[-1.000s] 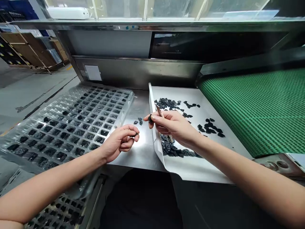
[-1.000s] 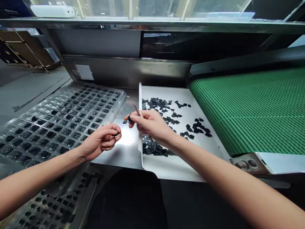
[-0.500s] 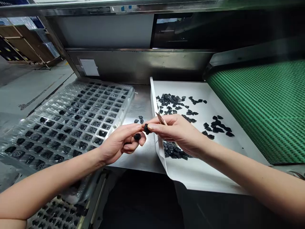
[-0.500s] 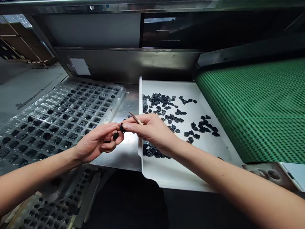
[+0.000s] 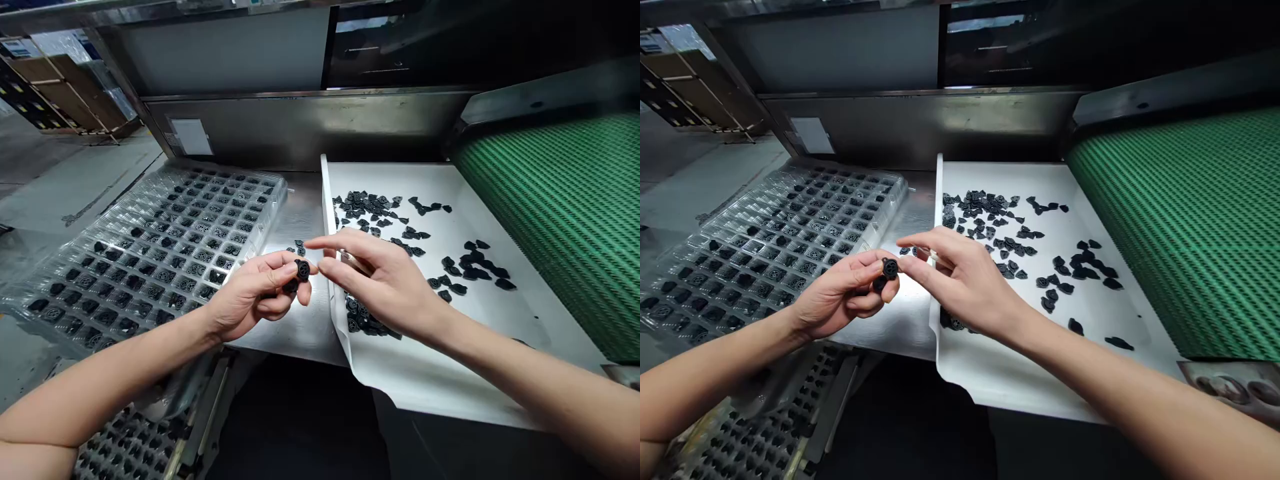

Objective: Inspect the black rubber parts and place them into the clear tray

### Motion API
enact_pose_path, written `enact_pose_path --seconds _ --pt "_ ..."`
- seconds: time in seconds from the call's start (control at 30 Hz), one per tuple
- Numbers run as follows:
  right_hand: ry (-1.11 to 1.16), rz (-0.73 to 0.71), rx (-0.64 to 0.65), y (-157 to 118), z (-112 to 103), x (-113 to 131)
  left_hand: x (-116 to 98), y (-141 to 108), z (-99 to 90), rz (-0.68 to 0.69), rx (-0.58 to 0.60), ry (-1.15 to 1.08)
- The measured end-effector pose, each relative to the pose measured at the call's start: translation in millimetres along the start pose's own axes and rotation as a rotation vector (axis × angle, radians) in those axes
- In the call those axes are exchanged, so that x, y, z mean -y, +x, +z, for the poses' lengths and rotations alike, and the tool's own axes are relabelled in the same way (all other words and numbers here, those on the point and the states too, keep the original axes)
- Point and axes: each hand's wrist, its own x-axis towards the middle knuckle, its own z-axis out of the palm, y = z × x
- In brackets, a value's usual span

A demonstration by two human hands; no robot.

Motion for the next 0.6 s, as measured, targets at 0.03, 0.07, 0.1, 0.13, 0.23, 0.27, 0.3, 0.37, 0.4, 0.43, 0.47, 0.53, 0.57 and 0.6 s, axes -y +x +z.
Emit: enact_pose_path --seconds 0.03,0.07,0.1,0.13,0.23,0.27,0.3,0.37,0.4,0.43,0.47,0.53,0.57,0.6 --pt "-0.055 -0.051 -0.008 -2 -2 -2 0 0 -1.0 0.011 -0.007 -0.006" --pt "-0.117 -0.108 -0.013 -3 -4 -4 0 -1 -2.1 0.016 -0.016 -0.010" --pt "-0.185 -0.165 -0.014 -5 -5 -5 1 -1 -3.1 0.018 -0.021 -0.011" --pt "-0.252 -0.218 -0.015 -6 -5 -7 2 -1 -4.0 0.019 -0.023 -0.013" --pt "-0.414 -0.346 -0.018 -8 -1 -12 5 -3 -5.1 0.029 -0.012 -0.021" --pt "-0.443 -0.378 -0.020 -9 1 -14 6 -3 -5.1 0.032 -0.008 -0.023" --pt "-0.460 -0.399 -0.025 -9 2 -15 6 -4 -4.9 0.034 -0.009 -0.023" --pt "-0.474 -0.412 -0.027 -8 4 -16 7 -5 -4.3 0.037 -0.023 -0.012" --pt "-0.477 -0.408 -0.020 -8 5 -16 7 -5 -3.9 0.040 -0.033 -0.005" --pt "-0.478 -0.403 -0.008 -8 5 -16 7 -5 -3.6 0.045 -0.042 0.001" --pt "-0.476 -0.400 0.006 -8 5 -16 7 -5 -3.3 0.050 -0.047 0.006" --pt "-0.470 -0.402 0.028 -9 5 -16 8 -5 -2.8 0.058 -0.046 0.010" --pt "-0.464 -0.405 0.034 -9 5 -16 8 -5 -2.5 0.062 -0.042 0.010" --pt "-0.458 -0.407 0.038 -9 6 -16 9 -5 -2.4 0.066 -0.037 0.010"
